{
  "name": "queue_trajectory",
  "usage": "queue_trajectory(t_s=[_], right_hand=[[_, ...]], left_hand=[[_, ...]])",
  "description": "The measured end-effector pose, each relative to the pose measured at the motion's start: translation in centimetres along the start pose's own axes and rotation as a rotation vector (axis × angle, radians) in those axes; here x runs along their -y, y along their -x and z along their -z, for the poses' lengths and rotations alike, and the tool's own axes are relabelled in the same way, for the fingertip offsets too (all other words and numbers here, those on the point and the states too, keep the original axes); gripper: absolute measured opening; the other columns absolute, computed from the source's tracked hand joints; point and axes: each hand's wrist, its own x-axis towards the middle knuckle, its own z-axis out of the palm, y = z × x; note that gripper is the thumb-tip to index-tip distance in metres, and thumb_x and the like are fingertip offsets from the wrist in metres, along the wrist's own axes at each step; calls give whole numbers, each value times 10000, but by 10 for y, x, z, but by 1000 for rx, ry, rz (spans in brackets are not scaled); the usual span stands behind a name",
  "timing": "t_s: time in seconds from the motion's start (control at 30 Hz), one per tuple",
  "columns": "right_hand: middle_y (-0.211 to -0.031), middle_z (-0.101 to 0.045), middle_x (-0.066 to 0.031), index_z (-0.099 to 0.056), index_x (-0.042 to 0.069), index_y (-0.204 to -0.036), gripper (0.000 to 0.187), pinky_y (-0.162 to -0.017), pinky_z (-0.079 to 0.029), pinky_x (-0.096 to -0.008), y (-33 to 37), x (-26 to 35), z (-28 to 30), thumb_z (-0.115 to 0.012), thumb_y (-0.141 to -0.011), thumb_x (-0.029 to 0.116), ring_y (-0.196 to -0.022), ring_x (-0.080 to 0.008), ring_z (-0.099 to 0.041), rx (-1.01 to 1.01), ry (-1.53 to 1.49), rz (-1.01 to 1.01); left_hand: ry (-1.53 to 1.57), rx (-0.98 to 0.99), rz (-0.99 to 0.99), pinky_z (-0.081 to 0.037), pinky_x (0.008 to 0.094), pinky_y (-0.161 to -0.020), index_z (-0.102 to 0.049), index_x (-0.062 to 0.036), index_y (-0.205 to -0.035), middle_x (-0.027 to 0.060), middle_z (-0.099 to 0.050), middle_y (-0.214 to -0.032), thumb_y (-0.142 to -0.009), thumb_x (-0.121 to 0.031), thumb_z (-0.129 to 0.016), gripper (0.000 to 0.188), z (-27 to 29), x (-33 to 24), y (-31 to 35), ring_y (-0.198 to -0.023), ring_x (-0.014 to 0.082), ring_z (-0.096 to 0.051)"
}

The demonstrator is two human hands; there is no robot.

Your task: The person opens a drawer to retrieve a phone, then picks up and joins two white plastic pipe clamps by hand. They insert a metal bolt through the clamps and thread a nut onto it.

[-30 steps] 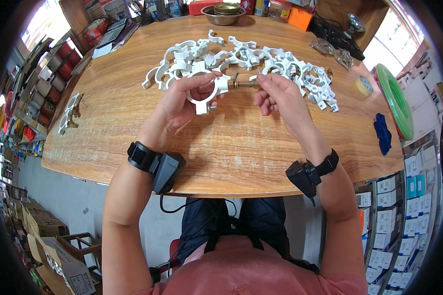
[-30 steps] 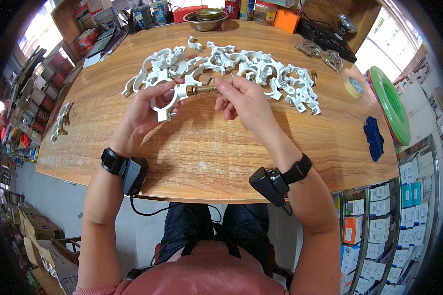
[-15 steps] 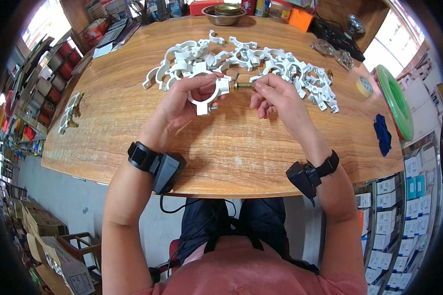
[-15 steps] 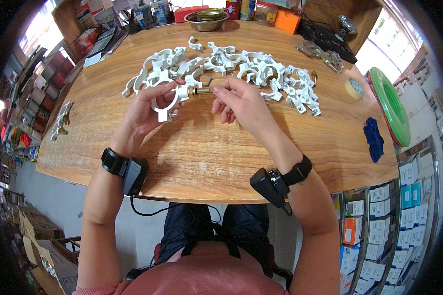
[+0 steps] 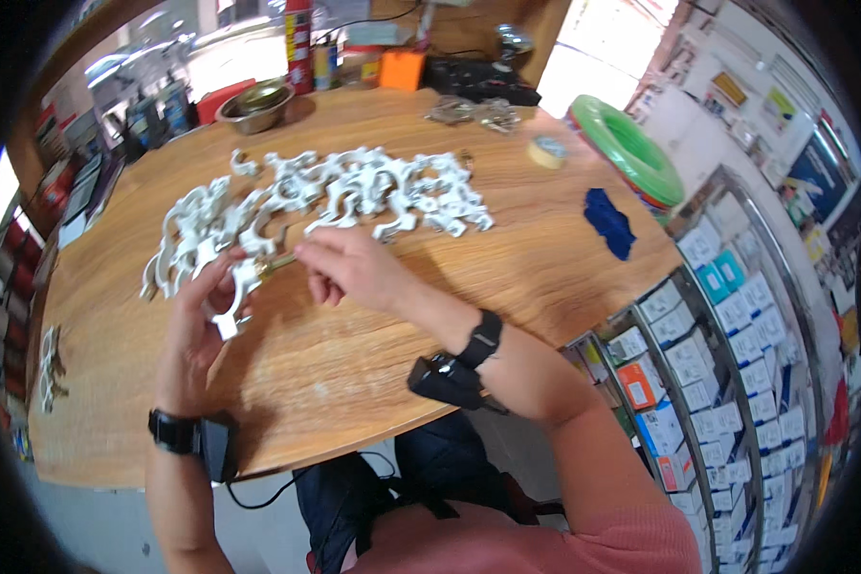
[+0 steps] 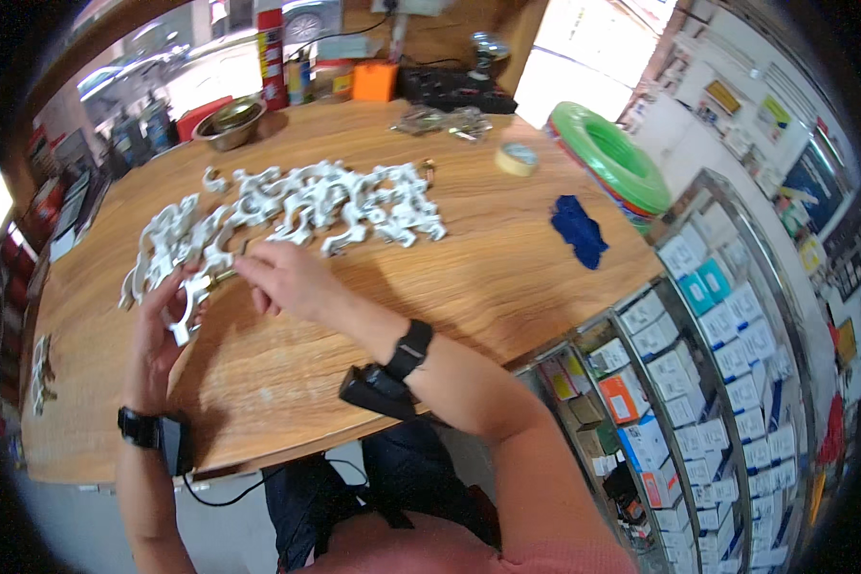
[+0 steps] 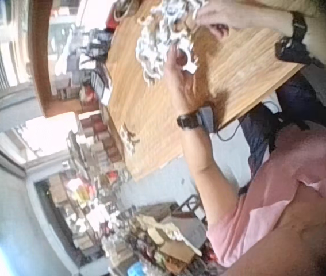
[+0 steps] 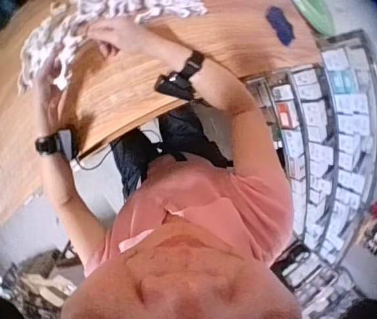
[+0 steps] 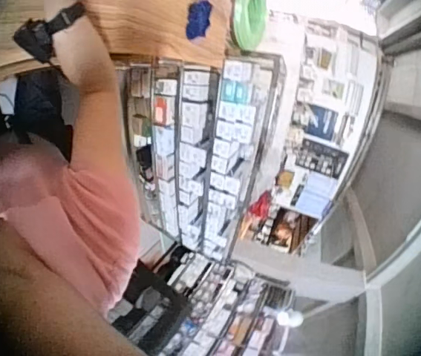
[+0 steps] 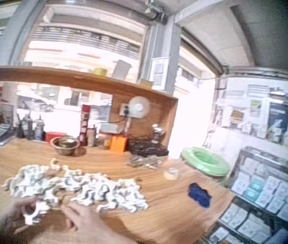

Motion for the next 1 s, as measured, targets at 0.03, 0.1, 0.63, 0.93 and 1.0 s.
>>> queue_trajectory(t_s=[0.03,0.1,0.63,0.93,1.0], right_hand=[[-556,-538,-46,-485,30,-695,332,-422,-401,-200,0,1,-1,-436,-899,288,-473,-84,-505,15,-36,16],[-530,-527,-47,-475,30,-664,349,-403,-393,-200,2,2,4,-436,-898,286,-449,-86,-498,19,-60,34],[-461,-500,-77,-437,49,-580,381,-335,-357,-221,-1,3,4,-470,-858,307,-394,-119,-498,13,-238,-83],[-589,-552,-86,-496,71,-688,369,-453,-366,-247,2,1,10,-422,-872,383,-496,-146,-495,-152,-624,-136],[-642,-565,-80,-493,65,-741,363,-472,-370,-246,0,3,6,-407,-884,387,-522,-147,-502,-125,-702,-67]], left_hand=[[-20,-3,-22,-459,236,-524,-570,-56,-996,-30,-493,-641,-832,-256,-546,261,-1,0,2,-621,127,-567],[-33,4,-15,-451,243,-512,-563,-64,-1000,-13,-527,-695,-842,-267,-538,258,-2,4,-4,-624,130,-559],[-82,26,-11,-457,243,-525,-537,-58,-1026,32,-590,-797,-849,-297,-530,297,0,6,-6,-654,125,-573],[141,111,52,-473,234,-547,-502,-19,-1084,101,-611,-877,-894,-415,-374,457,-20,-10,0,-667,132,-574],[170,135,50,-479,230,-562,-503,5,-1090,97,-603,-911,-898,-370,-378,439,-20,-11,4,-649,130,-563]])
